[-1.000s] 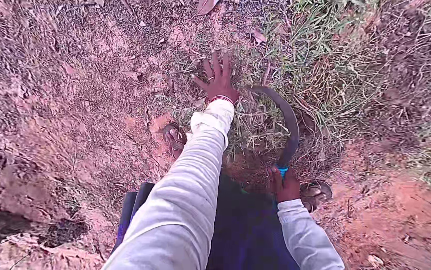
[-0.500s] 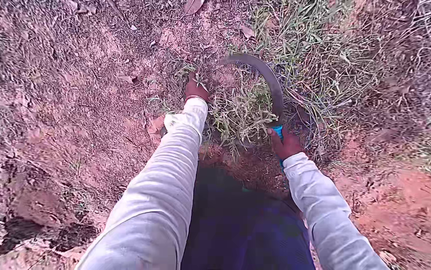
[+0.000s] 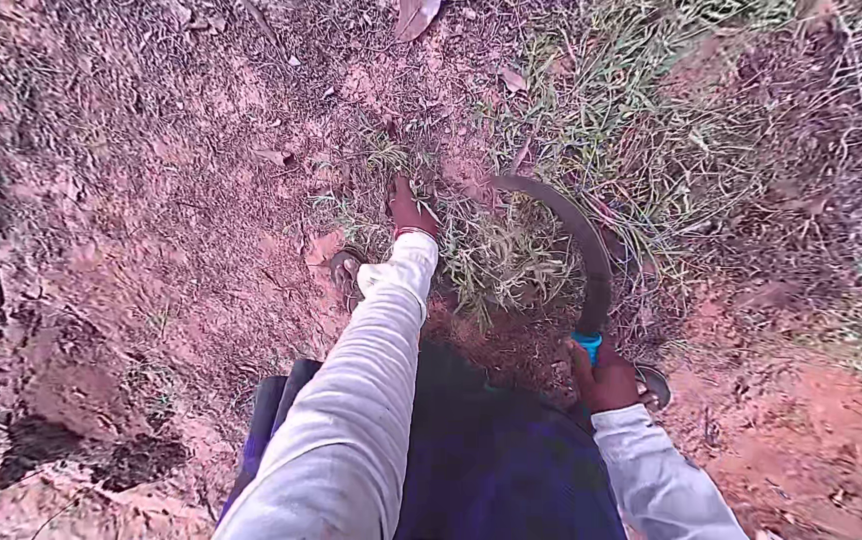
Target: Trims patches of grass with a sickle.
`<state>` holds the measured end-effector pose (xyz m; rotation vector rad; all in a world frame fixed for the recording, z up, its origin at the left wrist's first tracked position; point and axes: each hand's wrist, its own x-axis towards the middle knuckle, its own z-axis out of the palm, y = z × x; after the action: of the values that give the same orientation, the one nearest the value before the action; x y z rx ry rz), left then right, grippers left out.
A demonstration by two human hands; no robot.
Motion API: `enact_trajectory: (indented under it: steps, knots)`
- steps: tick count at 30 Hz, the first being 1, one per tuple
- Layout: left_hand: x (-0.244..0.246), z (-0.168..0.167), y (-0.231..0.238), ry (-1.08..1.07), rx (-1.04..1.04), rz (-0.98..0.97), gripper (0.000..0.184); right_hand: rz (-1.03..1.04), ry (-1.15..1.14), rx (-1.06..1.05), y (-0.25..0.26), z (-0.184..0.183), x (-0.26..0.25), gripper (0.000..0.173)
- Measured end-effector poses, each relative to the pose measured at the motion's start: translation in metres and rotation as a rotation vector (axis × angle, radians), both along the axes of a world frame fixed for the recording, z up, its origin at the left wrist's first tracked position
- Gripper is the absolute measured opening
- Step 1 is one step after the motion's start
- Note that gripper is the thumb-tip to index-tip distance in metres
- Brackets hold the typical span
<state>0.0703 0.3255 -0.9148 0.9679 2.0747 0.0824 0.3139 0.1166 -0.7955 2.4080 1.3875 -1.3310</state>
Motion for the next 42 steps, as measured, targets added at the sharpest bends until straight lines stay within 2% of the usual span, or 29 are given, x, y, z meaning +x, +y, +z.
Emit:
enact_trajectory:
  steps: [3, 5, 6, 8, 11, 14, 17, 18, 20, 22, 25, 28, 29, 31, 34, 36, 38, 42]
  knots:
    - [0.007, 0.006, 0.004, 0.055, -0.044, 0.038, 0.065, 0.037, 0.107, -0.169, 0.124, -0.038, -0.02, 0.062]
    - [0.007, 0.012, 0.021, 0.201, -0.105, -0.124, 0.074, 0.067, 0.158, -0.245, 0.192, -0.072, -0.04, 0.065]
    - [0.006, 0.018, 0.029, 0.284, -0.107, -0.243, 0.082, 0.079, 0.184, -0.25, 0.209, -0.087, -0.049, 0.066]
    - [0.0, 0.018, 0.045, 0.399, -0.038, -0.383, 0.101, 0.118, 0.203, -0.321, 0.201, -0.103, -0.053, 0.068]
    - [-0.01, 0.016, 0.076, 0.398, -0.055, -0.459, 0.121, 0.167, 0.152, -0.449, 0.121, -0.091, -0.035, 0.065]
    - [-0.013, 0.011, 0.086, 0.22, -0.183, -0.494, 0.11, 0.075, 0.084, -0.384, 0.037, -0.049, -0.016, 0.063]
    - [-0.017, 0.002, 0.086, 0.017, -0.267, -0.592, 0.091, 0.061, 0.004, -0.217, 0.008, -0.009, -0.013, 0.063]
    - [-0.016, -0.002, 0.082, 0.001, -0.288, -0.614, 0.085, 0.041, -0.005, -0.15, 0.008, -0.003, -0.01, 0.064]
    - [-0.016, -0.003, 0.068, 0.109, -0.34, -0.616, 0.082, -0.042, 0.025, -0.001, 0.025, -0.011, -0.01, 0.064]
    - [-0.015, 0.001, 0.054, 0.231, -0.392, -0.521, 0.09, -0.068, 0.111, -0.026, 0.081, -0.03, -0.015, 0.061]
    - [-0.022, 0.01, 0.042, 0.255, -0.41, -0.352, 0.096, 0.107, 0.183, -0.211, 0.189, -0.068, -0.04, 0.059]
    - [-0.025, 0.017, 0.03, 0.215, -0.388, -0.351, 0.087, 0.356, 0.197, -0.281, 0.243, -0.101, -0.067, 0.064]
    - [-0.026, 0.018, 0.025, 0.201, -0.382, -0.366, 0.085, 0.425, 0.172, -0.323, 0.242, -0.105, -0.068, 0.064]
    - [-0.026, 0.022, 0.016, 0.152, -0.363, -0.379, 0.086, 0.486, 0.094, -0.407, 0.207, -0.102, -0.046, 0.064]
    - [-0.027, 0.029, 0.007, 0.085, -0.323, -0.406, 0.089, 0.444, 0.004, -0.498, 0.12, -0.076, 0.007, 0.066]
    - [-0.029, 0.029, -0.012, 0.05, -0.249, -0.387, 0.09, 0.376, -0.042, -0.524, 0.093, -0.058, 0.006, 0.066]
    - [-0.031, 0.025, -0.033, 0.008, -0.219, -0.322, 0.087, 0.34, -0.059, -0.507, 0.087, -0.043, -0.004, 0.066]
    - [-0.038, 0.011, -0.049, -0.088, -0.191, -0.098, 0.066, 0.447, -0.012, -0.401, 0.145, -0.038, -0.033, 0.067]
